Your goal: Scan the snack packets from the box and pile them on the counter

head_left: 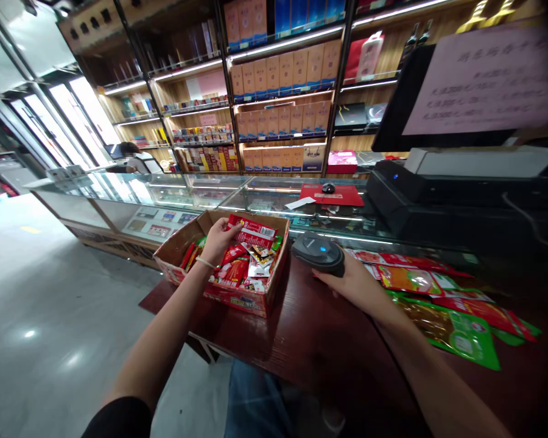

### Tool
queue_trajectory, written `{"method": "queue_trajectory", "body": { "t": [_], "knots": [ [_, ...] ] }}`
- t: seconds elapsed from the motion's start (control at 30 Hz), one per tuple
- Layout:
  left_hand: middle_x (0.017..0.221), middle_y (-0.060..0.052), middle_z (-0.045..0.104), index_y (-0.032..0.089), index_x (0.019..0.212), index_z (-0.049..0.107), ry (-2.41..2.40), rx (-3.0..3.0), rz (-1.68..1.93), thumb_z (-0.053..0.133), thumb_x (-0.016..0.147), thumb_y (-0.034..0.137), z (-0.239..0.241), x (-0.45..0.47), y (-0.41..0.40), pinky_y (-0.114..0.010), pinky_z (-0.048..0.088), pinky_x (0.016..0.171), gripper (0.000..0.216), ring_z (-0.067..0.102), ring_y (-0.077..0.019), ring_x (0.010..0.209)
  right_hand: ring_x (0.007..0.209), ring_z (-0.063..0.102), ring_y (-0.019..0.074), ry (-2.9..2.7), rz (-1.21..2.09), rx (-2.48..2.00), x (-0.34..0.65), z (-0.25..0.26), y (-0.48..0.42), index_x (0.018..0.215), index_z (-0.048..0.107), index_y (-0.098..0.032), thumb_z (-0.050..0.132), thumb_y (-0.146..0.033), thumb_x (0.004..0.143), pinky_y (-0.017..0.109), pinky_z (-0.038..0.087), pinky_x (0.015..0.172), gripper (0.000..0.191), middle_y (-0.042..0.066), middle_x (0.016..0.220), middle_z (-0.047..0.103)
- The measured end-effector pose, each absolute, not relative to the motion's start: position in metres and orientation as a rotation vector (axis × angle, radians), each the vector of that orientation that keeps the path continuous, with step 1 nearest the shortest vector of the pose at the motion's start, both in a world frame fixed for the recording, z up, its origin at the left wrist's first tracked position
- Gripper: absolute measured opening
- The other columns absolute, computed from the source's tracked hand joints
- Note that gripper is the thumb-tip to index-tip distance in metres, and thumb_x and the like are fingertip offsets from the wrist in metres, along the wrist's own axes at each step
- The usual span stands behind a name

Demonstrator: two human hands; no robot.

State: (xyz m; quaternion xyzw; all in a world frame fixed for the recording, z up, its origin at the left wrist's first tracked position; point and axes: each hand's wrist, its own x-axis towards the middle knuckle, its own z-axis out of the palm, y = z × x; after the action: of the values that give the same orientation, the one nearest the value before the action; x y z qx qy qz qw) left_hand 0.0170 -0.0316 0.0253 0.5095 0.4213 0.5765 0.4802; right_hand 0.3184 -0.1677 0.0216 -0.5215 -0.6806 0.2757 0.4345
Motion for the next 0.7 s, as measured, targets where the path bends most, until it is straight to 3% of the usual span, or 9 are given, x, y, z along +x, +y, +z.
{"method": "queue_trajectory", "body": {
  "t": [0.2, 0.4, 0.53, 0.7],
  "knots": [
    [0.077, 0.002, 0.066, 0.017, 0.089, 0.056, 0.954, 1.243, 1.423, 0.083, 0.062, 0.04, 0.036, 0.069, -0.047, -0.019, 0.054, 0.05, 0.045, 0.063, -0.01, 0.06, 0.06, 0.064, 0.0188, -1.561, 0.611, -1.329, 0.354, 0.036, -0.202, 0.122, 0.061, -0.025, 0.076, -0.036, 0.073, 0.027, 0.046, 0.049, 0.053, 0.003, 0.086, 0.073],
    [0.079, 0.001, 0.065, 0.016, 0.094, 0.058, 0.881, 1.307, 1.306, 0.082, 0.065, 0.039, 0.037, 0.139, -0.065, -0.019, 0.053, 0.05, 0.044, 0.062, -0.0095, 0.06, 0.039, 0.053, 0.0166, -1.444, 0.685, -1.438, 0.396, 0.031, -0.247, 0.106, 0.066, -0.022, 0.074, -0.04, 0.075, 0.027, 0.04, 0.039, 0.037, -0.003, 0.051, 0.06],
    [0.077, 0.002, 0.064, 0.017, 0.094, 0.058, 0.841, 1.342, 1.227, 0.081, 0.065, 0.038, 0.037, 0.176, -0.075, -0.02, 0.052, 0.051, 0.043, 0.062, -0.0102, 0.06, 0.037, 0.051, 0.0156, -1.407, 0.68, -1.475, 0.421, 0.025, -0.272, 0.103, 0.064, -0.022, 0.072, -0.041, 0.077, 0.027, 0.04, 0.04, 0.034, -0.004, 0.049, 0.058],
    [0.08, 0.002, 0.065, 0.018, 0.096, 0.057, 0.761, 1.384, 1.171, 0.081, 0.064, 0.039, 0.024, 0.212, -0.079, -0.022, 0.052, 0.055, 0.046, 0.063, -0.012, 0.064, 0.036, 0.05, 0.0147, -1.229, 0.633, -1.524, 0.45, 0.018, -0.293, 0.084, 0.058, -0.022, 0.073, -0.046, 0.075, 0.026, 0.039, 0.039, 0.03, -0.004, 0.045, 0.055]
  ]
}}
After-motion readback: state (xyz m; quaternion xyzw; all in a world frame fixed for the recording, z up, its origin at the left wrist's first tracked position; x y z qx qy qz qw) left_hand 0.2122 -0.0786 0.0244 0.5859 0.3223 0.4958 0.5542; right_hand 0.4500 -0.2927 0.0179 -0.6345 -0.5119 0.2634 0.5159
